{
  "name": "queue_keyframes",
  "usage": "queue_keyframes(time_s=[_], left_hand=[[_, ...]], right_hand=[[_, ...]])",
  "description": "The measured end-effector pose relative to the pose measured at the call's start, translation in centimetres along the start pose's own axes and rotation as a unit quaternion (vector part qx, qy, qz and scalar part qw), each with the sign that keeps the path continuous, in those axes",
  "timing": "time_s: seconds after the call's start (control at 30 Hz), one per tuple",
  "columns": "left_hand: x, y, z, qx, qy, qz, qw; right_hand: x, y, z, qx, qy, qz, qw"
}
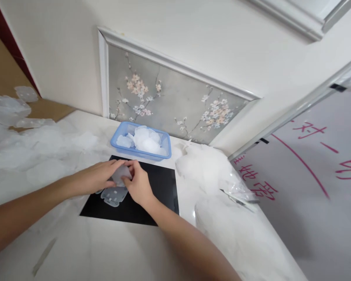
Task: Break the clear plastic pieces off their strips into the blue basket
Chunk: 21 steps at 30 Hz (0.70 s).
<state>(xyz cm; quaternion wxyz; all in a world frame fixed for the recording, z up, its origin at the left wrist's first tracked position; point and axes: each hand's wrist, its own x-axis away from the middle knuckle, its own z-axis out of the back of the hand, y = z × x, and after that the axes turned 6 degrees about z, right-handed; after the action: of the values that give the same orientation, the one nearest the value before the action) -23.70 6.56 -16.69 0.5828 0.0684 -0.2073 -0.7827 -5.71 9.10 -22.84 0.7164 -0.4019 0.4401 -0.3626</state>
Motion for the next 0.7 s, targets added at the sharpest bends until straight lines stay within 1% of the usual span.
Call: queue_keyframes(time_s=[0.07,0.17,0.23,0.27,0.33,0.4,0.5,0.6,0.7], left_hand=[[-0.6,0.4,-0.6,-0.019,-0.006,0.021,1.0],[-1.4,0.5,-1.2,-0.025,-0.004,0.045,0.999],[-1.9,0.2,-1.6,-0.027,0.02,0.059,0.998],[-2.1,-0.1,-1.9,-0.031,0.042,0.065,0.997],[-2.6,-0.5,-2.3,-0.043,0.082,0.072,0.993],[-3.0,-0.7,-2.6,-0.042,0.102,0.062,0.992],[-3.3,-0.7,-2.5,0.03,0.113,0.048,0.992],[-3.4,-0.5,-2.0,0.137,0.13,0.077,0.979],[-3.5,-0.4,-1.9,0.218,0.133,0.089,0.963]], right_hand=[[0.5,0.4,1.9,-0.063,0.026,-0.05,0.996],[1.7,0.7,4.7,-0.144,0.028,-0.118,0.982],[2.7,0.7,6.0,-0.153,0.025,-0.127,0.98],[3.1,0.7,6.5,-0.148,0.027,-0.122,0.981],[3.7,0.6,7.0,-0.147,0.033,-0.109,0.983],[4.0,0.7,7.2,-0.176,0.031,-0.111,0.978],[4.1,1.0,7.5,-0.255,0.02,-0.134,0.957],[4.0,1.5,7.8,-0.321,0.022,-0.162,0.933],[3.9,1.7,8.0,-0.355,0.031,-0.178,0.917]])
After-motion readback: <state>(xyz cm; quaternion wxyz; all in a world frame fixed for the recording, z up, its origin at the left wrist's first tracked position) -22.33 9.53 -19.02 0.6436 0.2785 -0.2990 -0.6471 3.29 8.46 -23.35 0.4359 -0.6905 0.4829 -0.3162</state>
